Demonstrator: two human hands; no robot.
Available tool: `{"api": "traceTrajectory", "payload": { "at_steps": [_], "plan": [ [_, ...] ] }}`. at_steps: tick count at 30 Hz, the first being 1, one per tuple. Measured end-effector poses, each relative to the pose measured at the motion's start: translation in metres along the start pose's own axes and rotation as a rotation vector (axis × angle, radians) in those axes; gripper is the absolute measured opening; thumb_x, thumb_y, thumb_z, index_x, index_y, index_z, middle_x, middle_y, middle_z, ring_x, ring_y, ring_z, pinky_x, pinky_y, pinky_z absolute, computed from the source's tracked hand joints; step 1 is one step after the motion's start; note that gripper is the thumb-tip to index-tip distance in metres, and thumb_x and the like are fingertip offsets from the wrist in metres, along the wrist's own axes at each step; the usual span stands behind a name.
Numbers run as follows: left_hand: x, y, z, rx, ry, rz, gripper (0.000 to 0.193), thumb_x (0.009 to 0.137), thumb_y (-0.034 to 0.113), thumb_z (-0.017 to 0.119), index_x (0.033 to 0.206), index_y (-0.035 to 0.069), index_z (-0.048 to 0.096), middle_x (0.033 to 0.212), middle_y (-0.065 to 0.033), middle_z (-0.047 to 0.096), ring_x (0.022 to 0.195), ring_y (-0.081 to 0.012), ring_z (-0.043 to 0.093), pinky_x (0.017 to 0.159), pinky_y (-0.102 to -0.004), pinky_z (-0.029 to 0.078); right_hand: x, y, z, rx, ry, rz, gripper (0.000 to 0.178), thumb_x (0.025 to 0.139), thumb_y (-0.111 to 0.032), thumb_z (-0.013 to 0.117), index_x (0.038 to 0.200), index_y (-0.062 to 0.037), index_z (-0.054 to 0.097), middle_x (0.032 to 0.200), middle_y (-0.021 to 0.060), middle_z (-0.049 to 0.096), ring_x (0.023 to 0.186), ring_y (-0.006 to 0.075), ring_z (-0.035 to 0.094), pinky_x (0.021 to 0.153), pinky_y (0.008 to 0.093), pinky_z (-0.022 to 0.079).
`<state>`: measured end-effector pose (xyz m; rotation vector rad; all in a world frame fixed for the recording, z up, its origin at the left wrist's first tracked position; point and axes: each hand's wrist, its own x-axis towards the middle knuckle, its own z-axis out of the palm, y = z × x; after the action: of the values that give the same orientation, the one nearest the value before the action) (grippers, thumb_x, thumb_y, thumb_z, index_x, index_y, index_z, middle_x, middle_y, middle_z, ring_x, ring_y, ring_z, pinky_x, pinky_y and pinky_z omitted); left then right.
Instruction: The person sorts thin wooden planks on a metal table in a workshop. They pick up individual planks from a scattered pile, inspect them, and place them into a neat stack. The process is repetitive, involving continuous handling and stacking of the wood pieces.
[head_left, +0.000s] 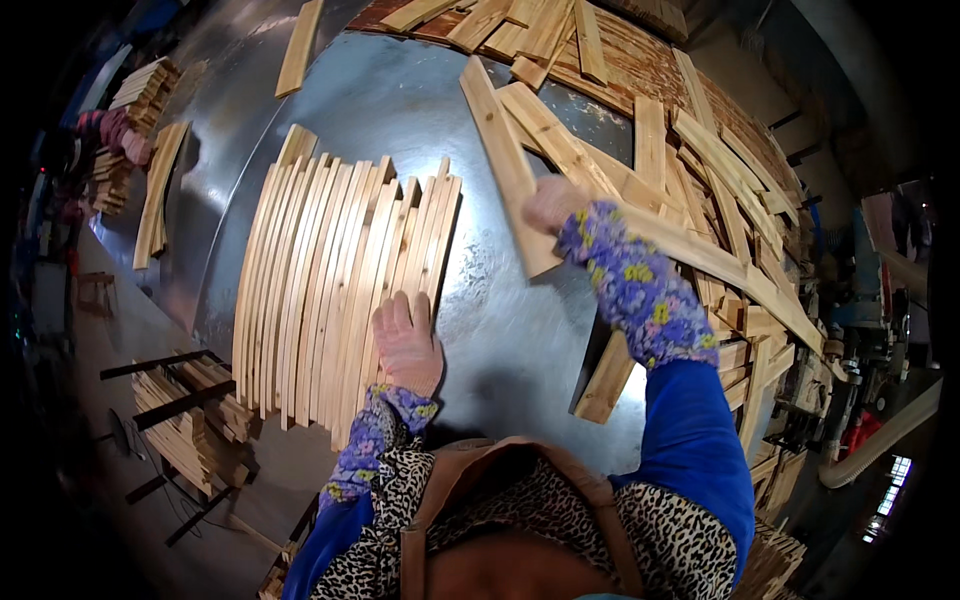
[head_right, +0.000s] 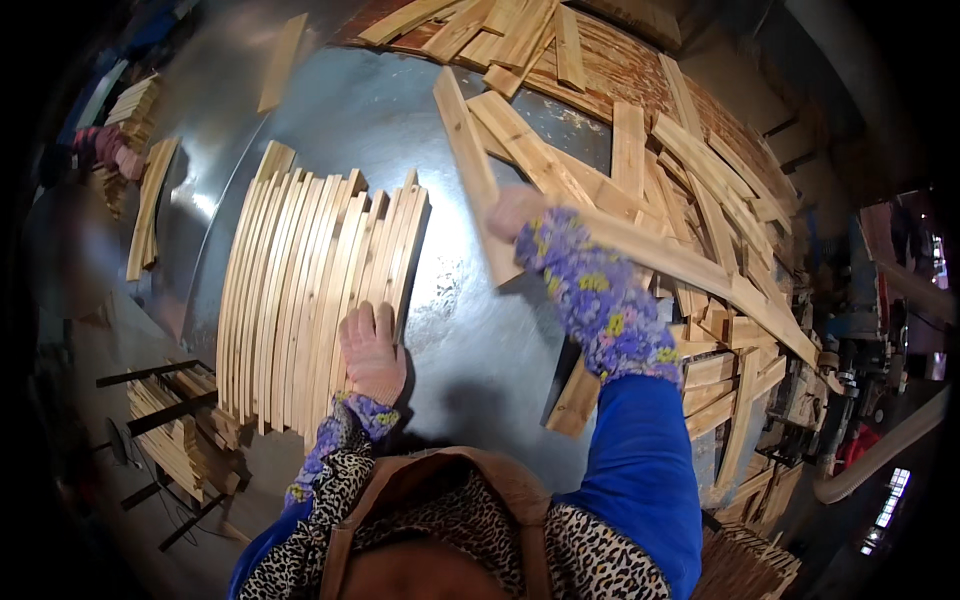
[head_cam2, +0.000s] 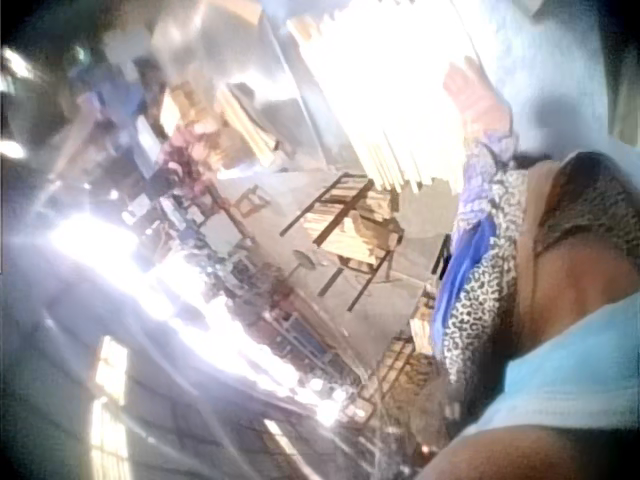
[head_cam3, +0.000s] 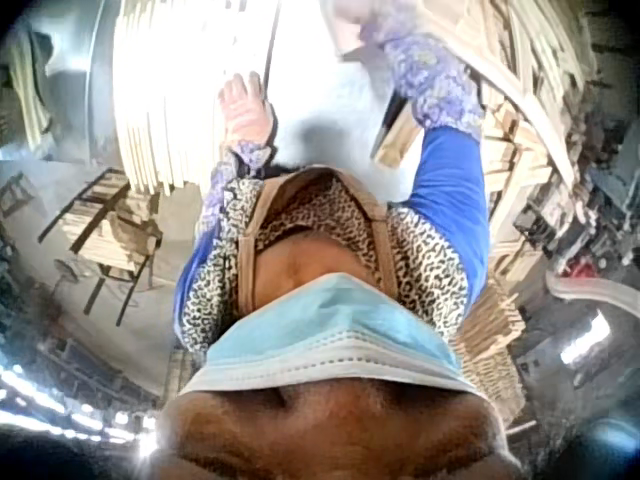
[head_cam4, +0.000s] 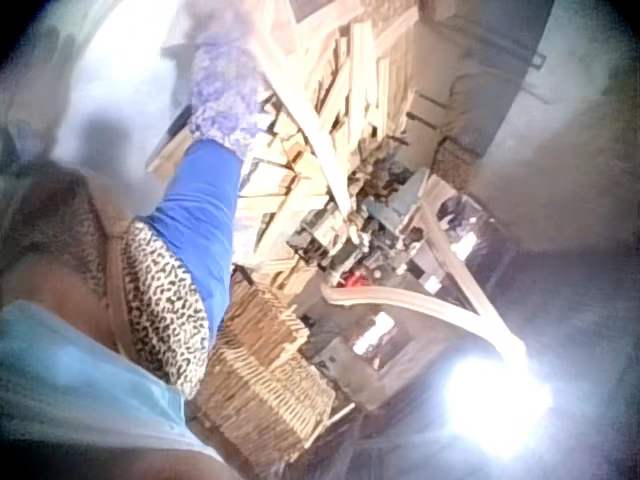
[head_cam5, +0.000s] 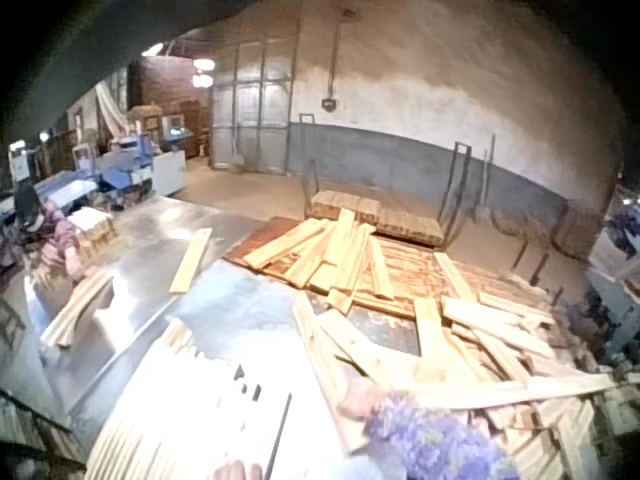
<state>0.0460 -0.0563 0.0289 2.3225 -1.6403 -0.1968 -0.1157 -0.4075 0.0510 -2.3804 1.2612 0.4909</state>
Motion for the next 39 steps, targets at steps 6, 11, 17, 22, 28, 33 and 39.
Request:
{"api": "traceTrajectory", "payload": {
  "at_steps": [6, 11, 17, 22, 28, 33, 39],
  "plan": [
    [-0.021, -0.027, 0.032, -0.068, 0.239, 0.075, 0.065, 0.098, 0.036, 0.072, 0.150, 0.001, 0.057, 0.154, -0.0253, 0.053, 0.147, -0.0449, 0.047, 0.129, -0.0597, 0.031, -0.145, -0.152, 0.142, 0.360, -0.144, 0.066, 0.052, 0.106, -0.049, 0.055, 0.127, -0.0030, 0.066, 0.117, 0.0263, 0.078, 0.110, 0.0405, 0.077, 0.100, 0.0491, 0.061],
    [-0.027, -0.021, 0.025, 0.086, 0.014, 0.074, 0.093, 0.087, 0.056, 0.080, 0.159, 0.005, 0.053, 0.165, -0.0247, 0.045, 0.158, -0.0454, 0.034, 0.135, -0.0613, 0.018, -0.192, -0.082, 0.178, 0.413, -0.205, -0.156, 0.066, 0.108, -0.060, 0.045, 0.116, -0.0030, 0.077, 0.118, 0.0245, 0.079, 0.111, 0.0415, 0.075, 0.105, 0.0493, 0.056],
    [-0.030, -0.030, 0.028, 0.138, -0.026, 0.084, 0.092, 0.087, 0.051, 0.078, 0.162, 0.004, 0.050, 0.166, -0.0271, 0.042, 0.160, -0.0463, 0.031, 0.136, -0.0595, 0.015, -0.225, 0.024, 0.115, 0.677, -0.149, 0.766, 0.078, 0.098, -0.074, 0.058, 0.107, -0.0001, 0.081, 0.108, 0.0215, 0.080, 0.110, 0.0412, 0.075, 0.099, 0.0517, 0.056],
    [-0.016, -0.018, -0.004, 0.101, -0.157, 0.038, 0.090, 0.089, 0.044, 0.078, 0.162, 0.001, 0.048, 0.165, -0.0301, 0.043, 0.158, -0.0468, 0.033, 0.135, -0.0596, 0.019, -0.227, 0.016, 0.142, 0.487, 0.397, 0.851, 0.078, 0.095, -0.061, 0.071, 0.150, -0.0057, 0.067, 0.130, 0.0204, 0.076, 0.126, 0.0358, 0.072, 0.109, 0.0492, 0.056],
    [-0.038, -0.008, 0.015, 0.234, 0.008, -0.017, 0.086, 0.096, 0.046, 0.074, 0.163, 0.000, 0.049, 0.168, -0.0281, 0.043, 0.159, -0.0437, 0.038, 0.135, -0.0526, 0.024, -0.189, -0.035, 0.170, 0.744, 0.583, 0.764, 0.064, 0.096, -0.043, 0.076, 0.137, 0.0018, 0.057, 0.117, 0.0261, 0.075, 0.110, 0.0364, 0.076, 0.099, 0.0471, 0.059],
    [-0.021, -0.033, 0.051, 0.176, 0.009, 0.081, 0.092, 0.101, 0.070, 0.059, 0.161, 0.001, 0.047, 0.163, -0.0357, 0.045, 0.152, -0.0514, 0.042, 0.131, -0.0595, 0.027, -0.183, -0.143, 0.214, 0.676, -0.013, 0.059, 0.033, 0.102, -0.035, 0.062, 0.102, -0.0040, 0.072, 0.097, 0.0192, 0.076, 0.093, 0.0340, 0.076, 0.082, 0.0482, 0.061],
    [-0.008, -0.011, 0.047, 0.367, -0.115, 0.113, 0.095, 0.096, 0.069, 0.062, 0.162, 0.002, 0.046, 0.167, -0.0348, 0.040, 0.154, -0.0521, 0.038, 0.131, -0.0629, 0.026, -0.105, -0.015, 0.180, 0.216, 0.545, 0.262, 0.044, 0.086, -0.037, 0.076, 0.121, -0.0119, 0.077, 0.113, 0.0147, 0.072, 0.109, 0.0340, 0.067, 0.090, 0.0528, 0.051]
  ]
}}
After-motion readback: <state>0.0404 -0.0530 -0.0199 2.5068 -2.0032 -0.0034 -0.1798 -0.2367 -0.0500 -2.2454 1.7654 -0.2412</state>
